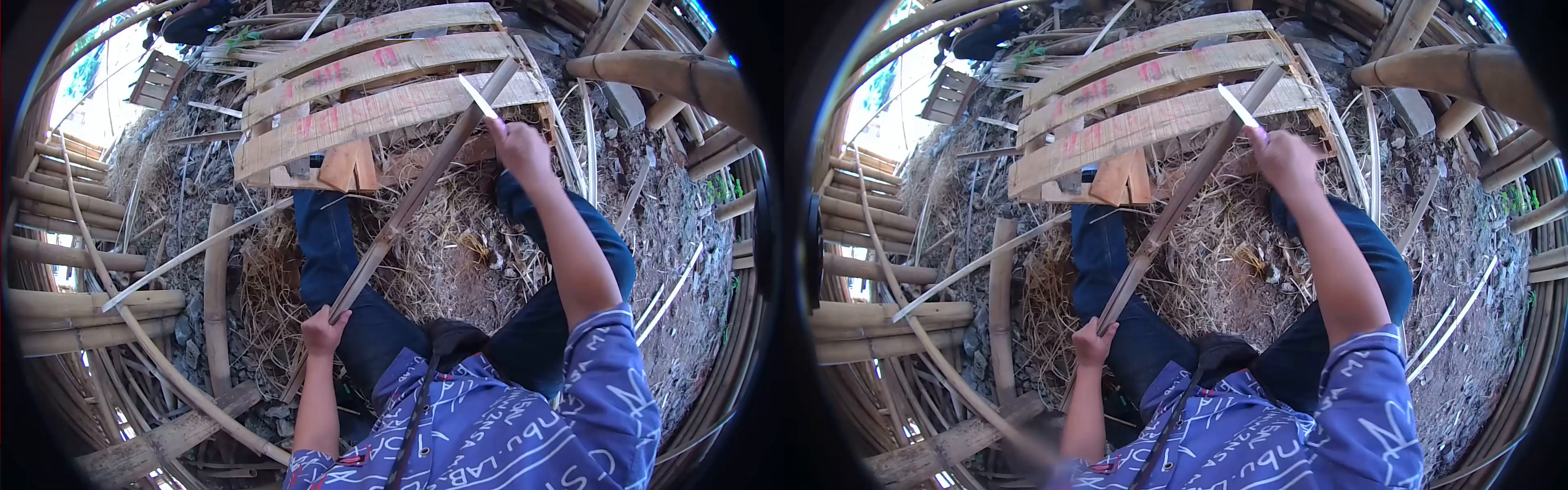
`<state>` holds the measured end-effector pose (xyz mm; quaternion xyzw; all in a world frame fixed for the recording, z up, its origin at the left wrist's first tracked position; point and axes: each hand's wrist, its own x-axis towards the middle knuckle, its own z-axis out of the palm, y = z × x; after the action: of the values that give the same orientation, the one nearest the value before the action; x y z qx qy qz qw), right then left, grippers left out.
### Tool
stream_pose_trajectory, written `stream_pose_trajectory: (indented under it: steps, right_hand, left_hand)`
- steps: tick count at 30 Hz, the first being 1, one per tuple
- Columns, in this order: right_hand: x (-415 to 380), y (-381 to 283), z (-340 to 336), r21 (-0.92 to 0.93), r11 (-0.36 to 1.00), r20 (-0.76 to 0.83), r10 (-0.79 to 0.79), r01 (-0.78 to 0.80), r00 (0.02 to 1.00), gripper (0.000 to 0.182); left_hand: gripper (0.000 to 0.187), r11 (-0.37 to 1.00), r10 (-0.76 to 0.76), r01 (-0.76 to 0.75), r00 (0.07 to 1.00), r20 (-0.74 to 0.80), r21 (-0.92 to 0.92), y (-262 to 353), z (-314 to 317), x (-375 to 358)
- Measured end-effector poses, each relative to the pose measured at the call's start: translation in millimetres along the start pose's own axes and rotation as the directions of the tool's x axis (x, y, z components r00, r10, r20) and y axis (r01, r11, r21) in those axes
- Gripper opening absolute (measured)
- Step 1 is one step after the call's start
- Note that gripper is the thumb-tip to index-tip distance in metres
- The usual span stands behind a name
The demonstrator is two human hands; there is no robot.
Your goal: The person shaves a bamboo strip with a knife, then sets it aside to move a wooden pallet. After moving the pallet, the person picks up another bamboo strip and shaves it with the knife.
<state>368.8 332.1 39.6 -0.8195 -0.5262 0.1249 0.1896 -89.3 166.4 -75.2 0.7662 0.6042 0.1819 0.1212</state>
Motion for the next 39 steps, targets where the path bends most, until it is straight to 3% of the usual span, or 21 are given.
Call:
stream_pose_trajectory:
  steps: [1, 3, 4, 5, 7, 8, 9, 11, 13, 15, 19, 21, 23, 25, 29, 31, 33, 34, 35, 37, 39]
  right_hand:
    - [-14.1, -8.0, 8.1, 0.016, 0.992, -0.062, -0.122, 0.123, 0.991, 0.066]
    - [-31.5, -20.7, -5.7, -0.168, 0.943, 0.212, -0.250, 0.288, 0.945, 0.063]
    - [-11.0, 9.2, 11.8, -0.208, 0.939, -0.040, -0.287, 0.273, 0.957, 0.063]
    - [16.1, 39.3, 16.6, -0.106, 0.984, -0.238, -0.167, 0.146, 0.957, 0.055]
    - [12.6, 20.0, -26.0, -0.174, 0.983, -0.058, 0.045, -0.055, 0.997, 0.060]
    - [4.3, 15.3, -20.1, -0.099, 0.995, -0.039, -0.033, 0.029, 0.999, 0.059]
    - [-13.6, 11.2, -16.4, -0.126, 0.960, -0.023, -0.255, 0.251, 0.967, 0.062]
    - [-34.4, -9.2, -10.6, -0.152, 0.936, 0.189, -0.288, 0.318, 0.939, 0.063]
    - [-16.1, 2.8, -11.7, -0.274, 0.908, 0.078, -0.309, 0.319, 0.948, 0.066]
    - [-24.5, 2.1, 7.0, -0.110, 0.952, 0.026, -0.283, 0.284, 0.959, 0.067]
    - [-29.7, 7.7, 8.2, -0.136, 0.942, 0.001, -0.310, 0.307, 0.951, 0.064]
    - [-17.2, 11.8, -3.5, -0.079, 0.988, 0.005, -0.135, 0.135, 0.991, 0.067]
    - [-15.6, 17.6, 3.1, -0.106, 0.984, -0.066, -0.148, 0.141, 0.987, 0.065]
    - [-34.9, 3.2, 10.8, 0.068, 0.994, -0.018, -0.089, 0.090, 0.996, 0.059]
    - [-91.9, -18.6, 54.4, 0.065, 0.931, 0.182, -0.365, 0.359, 0.913, 0.055]
    - [-98.4, -22.1, 56.9, 0.009, 0.905, 0.195, -0.419, 0.426, 0.887, 0.054]
    - [-81.3, -11.4, 59.5, -0.084, 0.912, 0.096, -0.394, 0.402, 0.914, 0.053]
    - [-71.3, -9.6, 50.8, 0.008, 0.959, 0.003, -0.284, 0.284, 0.959, 0.054]
    - [-61.3, -5.5, 35.9, -0.063, 0.949, 0.006, -0.308, 0.308, 0.951, 0.057]
    - [-50.1, 1.7, 37.5, 0.006, 0.983, -0.108, -0.184, 0.186, 0.977, 0.060]
    - [-56.4, -1.3, 48.8, 0.083, 0.992, -0.029, -0.088, 0.090, 0.996, 0.058]
  left_hand:
    - [0.046, 1.000, 0.002, -0.002, 1.000, -0.012, -0.005, 1.0, 1.4, 2.2]
    - [0.047, 0.999, 0.041, -0.041, 0.998, -0.049, 0.006, -3.4, 3.2, 6.9]
    - [0.048, 0.998, 0.058, -0.057, 0.996, -0.072, 0.022, -4.4, 4.9, 1.2]
    - [0.048, 0.999, 0.046, -0.045, 0.997, -0.059, 0.017, -5.7, 5.4, -3.1]
    - [0.047, 0.999, 0.034, -0.033, 0.999, -0.038, 0.019, -7.4, 6.3, -1.0]
    - [0.046, 0.998, 0.045, -0.043, 0.998, -0.042, 0.037, -5.2, 3.9, -0.9]
    - [0.046, 0.998, 0.049, -0.047, 0.998, -0.049, 0.031, -5.8, 3.7, 1.1]
    - [0.046, 0.998, 0.057, -0.057, 0.996, -0.068, -0.004, -8.6, 6.8, -0.2]
    - [0.046, 0.998, 0.059, -0.058, 0.997, -0.047, 0.004, -7.9, 5.0, -1.2]
    - [0.046, 0.999, 0.051, -0.051, 0.997, -0.056, 0.013, -5.7, 5.4, -1.6]
    - [0.049, 1.000, 0.030, -0.030, 0.999, -0.032, 0.004, -7.7, 4.9, -0.8]
    - [0.050, 0.999, 0.045, -0.045, 0.999, -0.030, 0.006, -7.4, 2.7, 0.6]
    - [0.050, 0.998, 0.057, -0.057, 0.998, -0.035, 0.002, -6.8, 2.3, 2.3]
    - [0.050, 0.999, 0.038, -0.037, 0.998, -0.041, 0.025, -5.6, 4.4, 1.6]
    - [0.049, 1.000, 0.017, -0.017, 1.000, -0.026, 0.021, -5.3, 4.0, 0.5]
    - [0.048, 0.998, 0.043, -0.041, 0.998, -0.051, 0.039, -5.0, 5.2, 0.0]
    - [0.048, 0.998, 0.046, -0.043, 0.997, -0.054, 0.050, -3.8, 6.0, 0.0]
    - [0.048, 0.997, 0.052, -0.049, 0.997, -0.062, 0.055, -3.5, 5.6, 0.3]
    - [0.048, 0.997, 0.050, -0.047, 0.997, -0.062, 0.056, -3.6, 5.2, 1.2]
    - [0.048, 0.998, 0.054, -0.050, 0.996, -0.074, 0.049, -1.9, 6.4, 2.2]
    - [0.048, 0.997, 0.057, -0.053, 0.995, -0.080, 0.048, -3.5, 8.5, 3.1]
